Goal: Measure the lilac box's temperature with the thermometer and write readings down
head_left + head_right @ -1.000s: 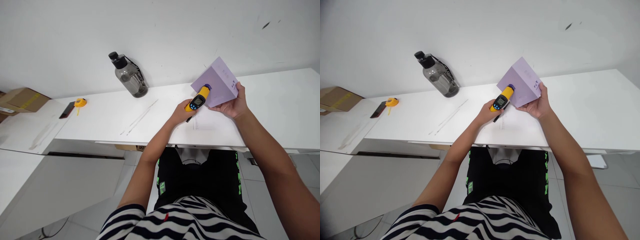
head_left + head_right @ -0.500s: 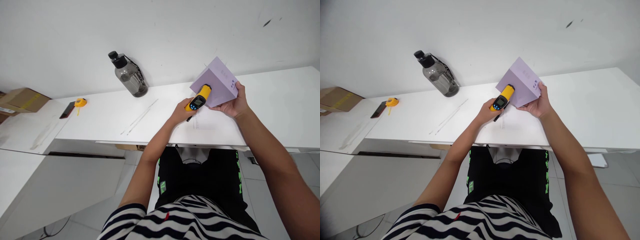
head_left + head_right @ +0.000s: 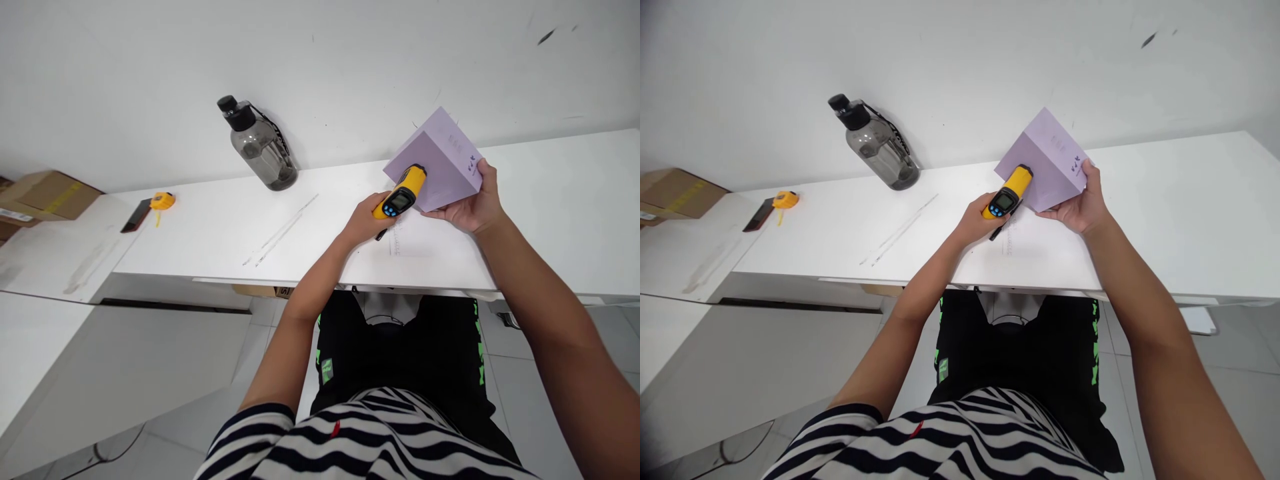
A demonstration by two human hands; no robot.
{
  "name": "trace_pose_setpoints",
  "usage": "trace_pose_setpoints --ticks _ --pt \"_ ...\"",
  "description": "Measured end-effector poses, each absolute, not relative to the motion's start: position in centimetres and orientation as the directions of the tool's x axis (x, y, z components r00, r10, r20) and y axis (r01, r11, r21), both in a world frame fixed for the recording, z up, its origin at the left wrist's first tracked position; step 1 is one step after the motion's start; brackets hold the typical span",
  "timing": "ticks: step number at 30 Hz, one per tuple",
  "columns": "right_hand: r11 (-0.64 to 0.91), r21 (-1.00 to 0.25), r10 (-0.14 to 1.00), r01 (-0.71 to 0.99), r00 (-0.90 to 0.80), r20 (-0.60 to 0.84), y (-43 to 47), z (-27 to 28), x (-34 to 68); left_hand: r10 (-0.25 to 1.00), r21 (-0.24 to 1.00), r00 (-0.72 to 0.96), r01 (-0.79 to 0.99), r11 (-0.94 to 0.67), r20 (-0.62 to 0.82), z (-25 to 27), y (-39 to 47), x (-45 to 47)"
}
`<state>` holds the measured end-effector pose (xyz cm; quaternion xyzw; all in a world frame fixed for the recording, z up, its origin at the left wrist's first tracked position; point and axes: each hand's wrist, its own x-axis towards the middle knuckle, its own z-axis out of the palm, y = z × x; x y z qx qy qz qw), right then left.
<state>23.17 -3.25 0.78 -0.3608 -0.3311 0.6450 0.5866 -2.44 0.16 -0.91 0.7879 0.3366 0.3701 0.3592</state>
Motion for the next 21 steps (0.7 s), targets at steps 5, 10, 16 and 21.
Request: trace_pose_setpoints --ticks 5,10,16,21 --pt "-0.097 -0.850 0.995 -0.519 -0.052 -0.081 -3.37 0.96 23.13 0.794 0.812 0.508 0.273 -0.515 0.334 -1.04 0.20 -2.54" --pt "-0.097 -0.853 0.995 -0.512 -0.063 -0.075 -3.45 1.09 23.11 0.797 0.820 0.517 0.276 -0.501 0.312 -0.97 0.29 -2.57" --pt "-0.093 -0.851 0.996 -0.518 -0.054 -0.077 -3.37 0.94 23.12 0.803 0.824 0.501 0.270 -0.498 0.322 -0.81 0.05 -2.45" --pt "-0.097 -0.843 0.995 -0.530 -0.046 -0.086 -3.30 0.88 23.06 0.796 0.800 0.498 0.289 -0.525 0.343 -0.70 -0.03 -2.54"
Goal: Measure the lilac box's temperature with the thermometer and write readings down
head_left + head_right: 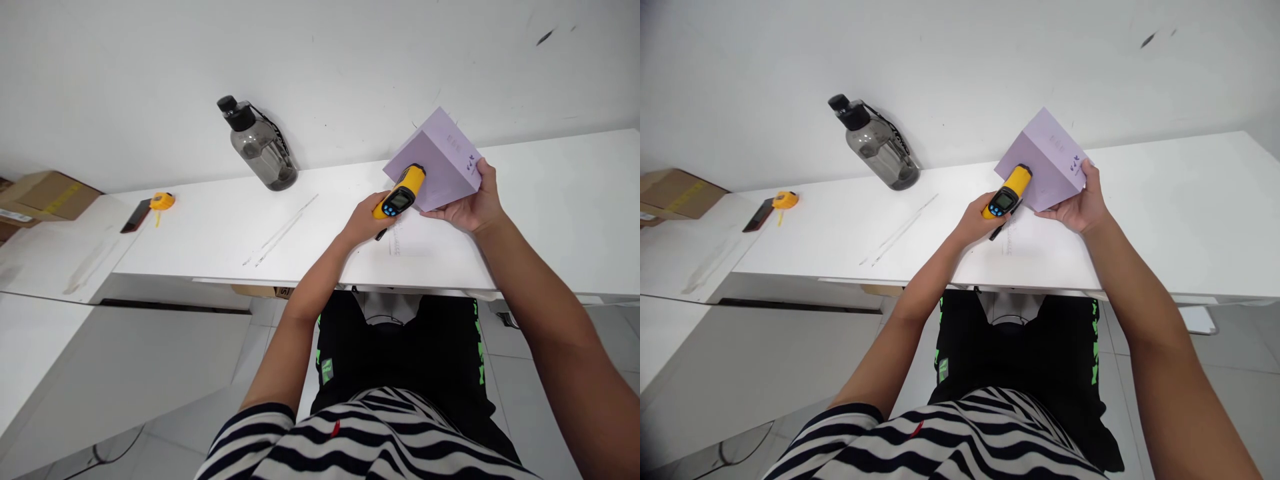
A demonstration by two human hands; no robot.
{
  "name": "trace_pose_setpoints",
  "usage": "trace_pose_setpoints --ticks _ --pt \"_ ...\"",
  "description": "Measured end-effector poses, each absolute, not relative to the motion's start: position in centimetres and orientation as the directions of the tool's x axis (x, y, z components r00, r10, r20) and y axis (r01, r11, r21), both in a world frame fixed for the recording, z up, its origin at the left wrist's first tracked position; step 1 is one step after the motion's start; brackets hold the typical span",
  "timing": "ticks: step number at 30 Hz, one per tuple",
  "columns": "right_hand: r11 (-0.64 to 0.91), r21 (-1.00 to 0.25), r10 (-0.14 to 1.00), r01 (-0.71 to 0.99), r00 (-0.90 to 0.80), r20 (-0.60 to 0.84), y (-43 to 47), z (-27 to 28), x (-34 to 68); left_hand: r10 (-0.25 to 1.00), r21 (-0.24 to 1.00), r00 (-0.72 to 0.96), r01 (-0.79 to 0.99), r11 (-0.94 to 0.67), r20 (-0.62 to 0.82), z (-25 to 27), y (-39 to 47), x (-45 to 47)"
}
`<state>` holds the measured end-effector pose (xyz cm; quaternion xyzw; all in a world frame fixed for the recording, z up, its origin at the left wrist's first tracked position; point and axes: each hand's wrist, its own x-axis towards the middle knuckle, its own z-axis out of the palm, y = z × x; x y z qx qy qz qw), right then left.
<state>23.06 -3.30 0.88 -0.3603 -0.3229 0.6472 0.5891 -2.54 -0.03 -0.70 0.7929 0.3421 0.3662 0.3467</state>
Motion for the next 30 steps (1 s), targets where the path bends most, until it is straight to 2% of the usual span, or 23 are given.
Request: trace_pose_setpoints --ticks 3,5,8,11,14,20,30 --pt "-0.100 -0.821 0.995 -0.562 -0.035 -0.097 -3.3 1.0 23.0 0.823 0.769 0.460 0.373 -0.519 0.332 -0.1 0.1 -2.7" --pt "-0.087 -0.815 0.995 -0.573 -0.014 -0.097 -3.3 1.1 23.2 0.863 0.715 0.404 0.503 -0.486 0.302 0.3 0.4 -2.9" --pt "-0.031 -0.824 0.992 -0.565 0.084 -0.095 -3.0 0.9 23.9 0.916 0.565 0.330 0.721 -0.401 0.228 0.5 1.1 -3.4" --pt "-0.003 -0.817 0.974 -0.577 0.183 -0.133 -2.6 0.5 24.9 0.943 0.431 0.288 0.839 -0.332 0.166 0.3 1.9 -4.2" --pt "-0.010 -0.784 0.969 -0.621 0.188 -0.161 -2.3 0.3 25.6 0.963 0.373 0.245 0.888 -0.269 0.112 0.0 2.4 -4.9" --pt "-0.013 -0.743 0.952 -0.669 0.219 -0.214 -2.2 0.2 25.8 0.979 0.346 0.201 0.916 -0.203 0.041 0.3 2.4 -5.2" --pt "-0.056 -0.815 0.965 -0.577 0.178 -0.192 -2.0 -0.4 25.8 0.977 0.297 0.207 0.931 -0.213 0.051 0.2 1.9 -4.8"
